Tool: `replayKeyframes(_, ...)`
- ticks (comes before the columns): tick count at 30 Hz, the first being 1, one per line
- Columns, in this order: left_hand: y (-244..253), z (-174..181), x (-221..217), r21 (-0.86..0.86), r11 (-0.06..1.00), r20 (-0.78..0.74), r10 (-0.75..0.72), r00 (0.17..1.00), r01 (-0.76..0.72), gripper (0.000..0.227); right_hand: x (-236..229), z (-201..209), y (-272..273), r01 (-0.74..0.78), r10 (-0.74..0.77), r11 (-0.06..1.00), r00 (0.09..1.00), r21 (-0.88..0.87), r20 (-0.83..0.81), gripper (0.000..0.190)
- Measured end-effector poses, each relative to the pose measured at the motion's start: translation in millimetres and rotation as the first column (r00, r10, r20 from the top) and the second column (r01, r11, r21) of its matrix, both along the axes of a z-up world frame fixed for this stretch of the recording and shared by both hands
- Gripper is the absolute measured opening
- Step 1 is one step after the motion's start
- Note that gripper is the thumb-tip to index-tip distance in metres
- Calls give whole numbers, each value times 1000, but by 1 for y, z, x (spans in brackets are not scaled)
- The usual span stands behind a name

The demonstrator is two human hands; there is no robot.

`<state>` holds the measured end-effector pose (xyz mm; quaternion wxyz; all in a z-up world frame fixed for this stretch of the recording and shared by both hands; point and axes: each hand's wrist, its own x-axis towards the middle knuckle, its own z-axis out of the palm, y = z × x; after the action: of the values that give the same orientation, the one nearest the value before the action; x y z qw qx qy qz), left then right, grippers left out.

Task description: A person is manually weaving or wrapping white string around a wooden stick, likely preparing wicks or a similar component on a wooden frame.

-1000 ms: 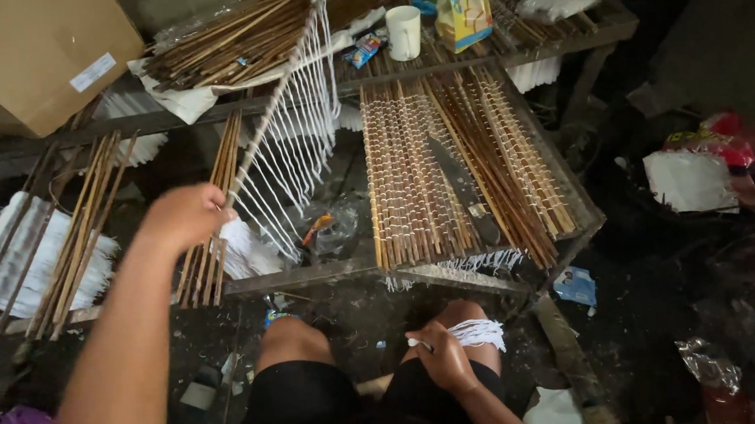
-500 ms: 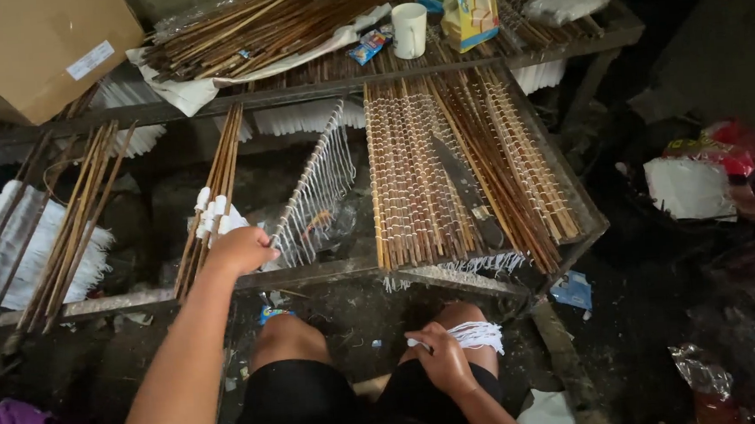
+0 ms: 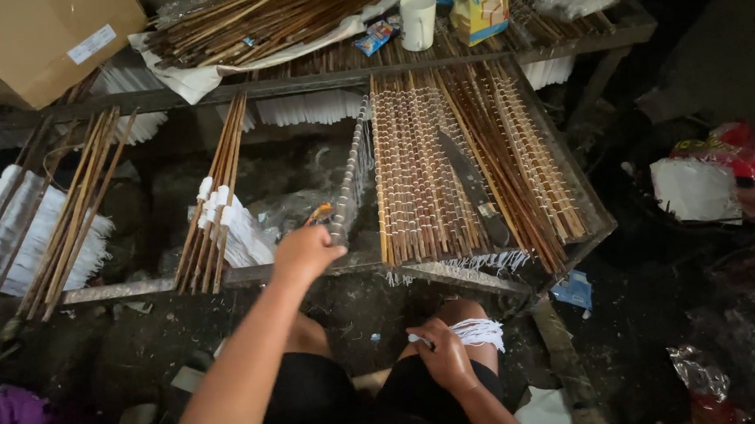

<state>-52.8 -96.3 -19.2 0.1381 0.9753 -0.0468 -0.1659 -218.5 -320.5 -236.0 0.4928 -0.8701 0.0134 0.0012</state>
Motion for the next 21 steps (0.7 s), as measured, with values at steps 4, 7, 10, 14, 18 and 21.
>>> replayKeyframes(4, -24, -20, -6, -31, 1000, 79, 3, 997, -1, 36, -1, 4, 1, 20, -21, 1000, 999, 23, 38, 28)
replayKeyframes(7, -35, -38, -4, -72, 997, 167, -19, 986, 31, 42, -3, 5, 1, 20, -24, 999, 996, 42, 84, 28)
replayKeyframes(10, -40, -69, 5, -94, 988, 325, -86, 942, 123, 46, -3, 0, -1, 9, -14, 999, 991, 40, 132, 28)
replayKeyframes(14, -45, -97, 18, -158, 961, 439, -139, 887, 229, 43, -3, -6, -1, 2, -13, 998, 982, 57, 187, 28)
replayKeyframes(18, -50, -77, 15, -126, 973, 325, -145, 934, 195, 41, -4, 0, 0, 25, -31, 999, 990, 49, 135, 30)
replayKeyframes(21, -41, -72, 20, -210, 961, 315, -107, 943, 180, 29, -5, 5, 0, 24, -27, 999, 992, 29, 125, 28)
